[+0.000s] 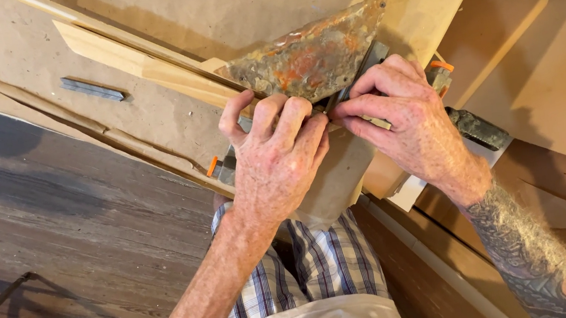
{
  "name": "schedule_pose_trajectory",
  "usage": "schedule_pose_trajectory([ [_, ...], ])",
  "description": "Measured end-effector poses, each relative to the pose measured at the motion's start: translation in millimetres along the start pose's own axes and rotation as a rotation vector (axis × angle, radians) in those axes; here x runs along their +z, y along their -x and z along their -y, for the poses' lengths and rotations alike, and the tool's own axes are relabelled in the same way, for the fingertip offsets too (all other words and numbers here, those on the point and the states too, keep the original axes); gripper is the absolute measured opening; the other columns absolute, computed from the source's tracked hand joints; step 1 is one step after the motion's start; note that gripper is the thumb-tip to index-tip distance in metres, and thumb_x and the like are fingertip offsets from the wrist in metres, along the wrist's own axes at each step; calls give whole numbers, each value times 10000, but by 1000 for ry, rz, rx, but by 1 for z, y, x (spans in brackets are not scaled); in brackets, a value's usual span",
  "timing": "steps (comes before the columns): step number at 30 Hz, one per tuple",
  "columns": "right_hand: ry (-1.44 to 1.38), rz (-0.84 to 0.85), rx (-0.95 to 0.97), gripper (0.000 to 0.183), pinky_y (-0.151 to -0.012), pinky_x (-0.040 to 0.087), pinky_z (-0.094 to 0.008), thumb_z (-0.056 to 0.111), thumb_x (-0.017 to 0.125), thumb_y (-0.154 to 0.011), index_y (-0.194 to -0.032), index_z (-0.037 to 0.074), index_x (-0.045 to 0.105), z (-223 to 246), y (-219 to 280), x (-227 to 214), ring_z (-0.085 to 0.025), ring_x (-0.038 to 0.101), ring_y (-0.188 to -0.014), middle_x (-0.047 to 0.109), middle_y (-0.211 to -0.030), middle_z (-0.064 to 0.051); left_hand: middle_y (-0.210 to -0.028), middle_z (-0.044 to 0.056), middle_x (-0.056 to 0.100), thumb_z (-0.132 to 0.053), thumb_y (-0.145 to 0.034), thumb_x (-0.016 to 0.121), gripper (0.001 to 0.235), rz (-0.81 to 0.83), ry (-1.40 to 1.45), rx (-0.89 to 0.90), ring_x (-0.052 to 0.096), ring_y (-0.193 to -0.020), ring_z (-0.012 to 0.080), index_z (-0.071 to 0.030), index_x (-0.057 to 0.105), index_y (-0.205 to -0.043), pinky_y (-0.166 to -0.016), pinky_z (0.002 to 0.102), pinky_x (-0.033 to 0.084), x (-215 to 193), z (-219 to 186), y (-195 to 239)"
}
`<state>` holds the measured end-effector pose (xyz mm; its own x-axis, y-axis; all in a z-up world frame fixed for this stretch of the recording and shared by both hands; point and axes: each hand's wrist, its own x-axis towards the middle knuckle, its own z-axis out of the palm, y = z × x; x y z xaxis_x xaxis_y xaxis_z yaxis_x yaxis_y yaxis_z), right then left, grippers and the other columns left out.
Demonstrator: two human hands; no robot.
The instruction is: Assembling a wooden frame by applying glue to the joints and securing them with a corner clamp.
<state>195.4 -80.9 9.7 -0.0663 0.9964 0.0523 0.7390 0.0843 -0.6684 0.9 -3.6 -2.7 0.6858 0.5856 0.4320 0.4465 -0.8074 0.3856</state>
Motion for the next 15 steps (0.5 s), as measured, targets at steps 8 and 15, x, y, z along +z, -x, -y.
schedule_pose_trajectory([
  [8, 18, 17, -6, 134, -885, 402, -404, 112, 813, -939, -1058, 57, 784, -1, 0, -1, -250, 515, -950, 629, -986, -48, -1014, -12, 531, -88, -978, 770, 129, 0, 47, -9, 534, -987, 212, -108, 674, -894, -1044, 482, 340, -2, -1, -1],
  [15, 150, -178, -5, 137, -847, 616, -397, 15, 838, -1044, -1118, -49, 742, -9, 11, -55, -304, 715, -991, 733, -1061, -200, -1017, -4, 496, 26, -952, 761, 203, 14, 58, -21, 508, -1004, 210, -103, 625, -874, -1064, 490, 315, 0, -1, 0],
])
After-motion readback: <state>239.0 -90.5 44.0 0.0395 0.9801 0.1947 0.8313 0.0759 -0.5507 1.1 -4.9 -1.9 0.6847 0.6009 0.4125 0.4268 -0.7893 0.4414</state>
